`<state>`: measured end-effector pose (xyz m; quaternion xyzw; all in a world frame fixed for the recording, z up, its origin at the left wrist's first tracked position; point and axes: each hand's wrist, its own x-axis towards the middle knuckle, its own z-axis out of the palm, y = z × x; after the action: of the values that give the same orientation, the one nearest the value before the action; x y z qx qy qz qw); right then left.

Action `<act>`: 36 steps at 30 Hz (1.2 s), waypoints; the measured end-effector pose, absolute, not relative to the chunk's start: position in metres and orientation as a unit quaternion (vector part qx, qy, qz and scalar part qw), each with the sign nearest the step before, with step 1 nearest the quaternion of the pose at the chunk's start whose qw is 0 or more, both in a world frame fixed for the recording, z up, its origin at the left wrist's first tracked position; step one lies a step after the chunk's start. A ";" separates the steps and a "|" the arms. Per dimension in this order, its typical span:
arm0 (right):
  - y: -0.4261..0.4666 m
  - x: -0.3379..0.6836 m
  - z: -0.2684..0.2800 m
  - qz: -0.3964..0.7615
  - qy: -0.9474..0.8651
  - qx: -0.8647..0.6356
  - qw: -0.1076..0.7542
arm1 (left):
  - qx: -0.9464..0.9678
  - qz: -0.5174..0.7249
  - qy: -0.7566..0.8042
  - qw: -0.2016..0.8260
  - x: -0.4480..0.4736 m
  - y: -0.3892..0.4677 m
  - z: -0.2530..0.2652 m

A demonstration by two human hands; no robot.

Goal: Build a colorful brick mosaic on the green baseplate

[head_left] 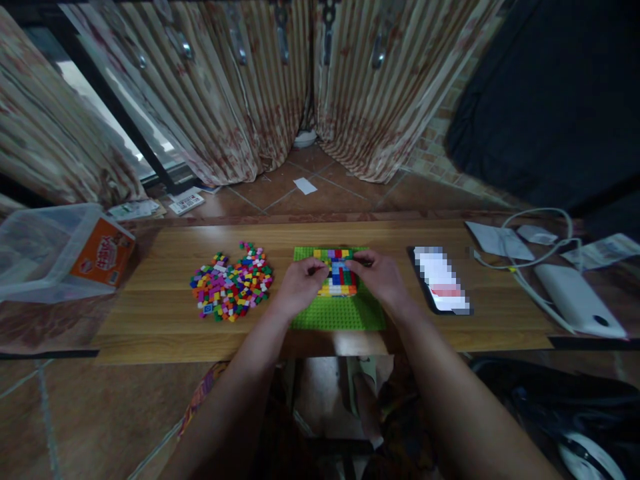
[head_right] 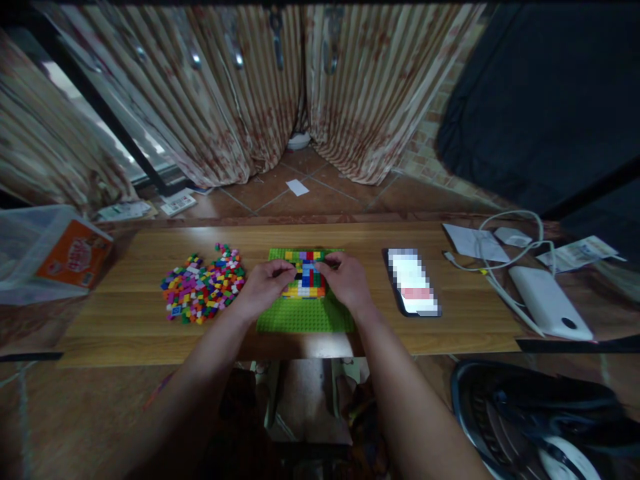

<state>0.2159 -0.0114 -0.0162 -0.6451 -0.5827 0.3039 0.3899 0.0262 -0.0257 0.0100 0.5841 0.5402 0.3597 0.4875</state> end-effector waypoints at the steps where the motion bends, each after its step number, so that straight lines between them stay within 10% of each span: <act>1: -0.010 0.216 -0.018 0.316 -0.571 -0.645 0.398 | 0.583 0.360 0.540 0.489 0.026 -0.026 0.010; 36: -0.008 0.213 -0.010 0.467 -0.441 -0.644 0.416 | 0.377 0.421 0.536 0.627 0.034 -0.031 0.025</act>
<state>0.2131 -0.0077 -0.0096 -0.6443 -0.4405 0.4670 0.4156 0.0336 -0.0307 0.0246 0.3768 0.5360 0.4213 0.6271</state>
